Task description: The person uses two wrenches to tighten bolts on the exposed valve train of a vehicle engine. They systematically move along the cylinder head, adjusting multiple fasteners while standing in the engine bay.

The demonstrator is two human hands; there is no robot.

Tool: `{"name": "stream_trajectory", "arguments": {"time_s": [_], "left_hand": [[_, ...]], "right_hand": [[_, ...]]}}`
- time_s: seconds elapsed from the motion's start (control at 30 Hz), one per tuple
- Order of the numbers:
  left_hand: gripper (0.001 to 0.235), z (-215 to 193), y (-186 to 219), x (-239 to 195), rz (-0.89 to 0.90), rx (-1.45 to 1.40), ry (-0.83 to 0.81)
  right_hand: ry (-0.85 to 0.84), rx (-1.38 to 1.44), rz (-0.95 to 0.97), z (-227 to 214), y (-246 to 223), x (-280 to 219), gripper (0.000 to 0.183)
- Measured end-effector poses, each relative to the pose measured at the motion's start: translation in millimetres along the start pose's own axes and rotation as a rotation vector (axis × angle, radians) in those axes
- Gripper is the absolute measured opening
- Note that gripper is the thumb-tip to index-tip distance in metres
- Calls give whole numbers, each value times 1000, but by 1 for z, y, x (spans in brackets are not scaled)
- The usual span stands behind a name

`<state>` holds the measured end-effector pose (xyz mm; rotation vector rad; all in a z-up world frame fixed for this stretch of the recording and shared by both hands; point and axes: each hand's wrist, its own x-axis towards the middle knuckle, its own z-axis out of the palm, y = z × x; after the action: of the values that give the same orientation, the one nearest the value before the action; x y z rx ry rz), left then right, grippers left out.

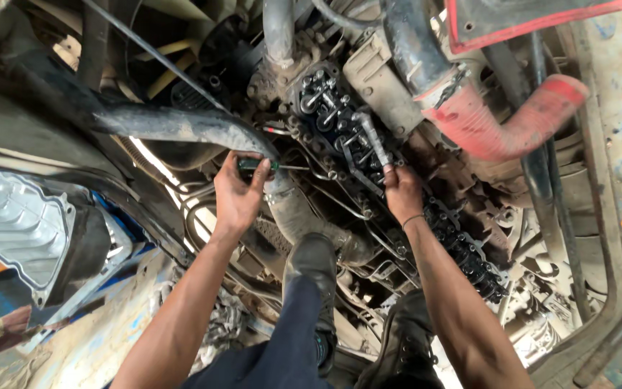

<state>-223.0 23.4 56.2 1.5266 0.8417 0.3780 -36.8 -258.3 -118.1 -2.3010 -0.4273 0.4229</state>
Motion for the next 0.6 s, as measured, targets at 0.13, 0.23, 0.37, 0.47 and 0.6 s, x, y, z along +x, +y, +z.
{"name": "stream_trajectory", "arguments": {"time_s": [0.13,0.23,0.37,0.47,0.6], "left_hand": [[21,6,0,5,-49,31,21],[20,11,-6,3,43,-95,32],[25,22,-14,1,-246,-513,15],[23,35,-17,-9,-417,-775,-101],[29,51,-17,-20,-470,-412,-89]], "right_hand": [[23,-5,-69,7,5,14,43],[60,-49,-67,5,0,10,45],[48,276,-50,-7,-43,-9,39],[-249,554,33,-11,-98,-44,25],[-634,461,-94,-18,-152,-67,25]]}}
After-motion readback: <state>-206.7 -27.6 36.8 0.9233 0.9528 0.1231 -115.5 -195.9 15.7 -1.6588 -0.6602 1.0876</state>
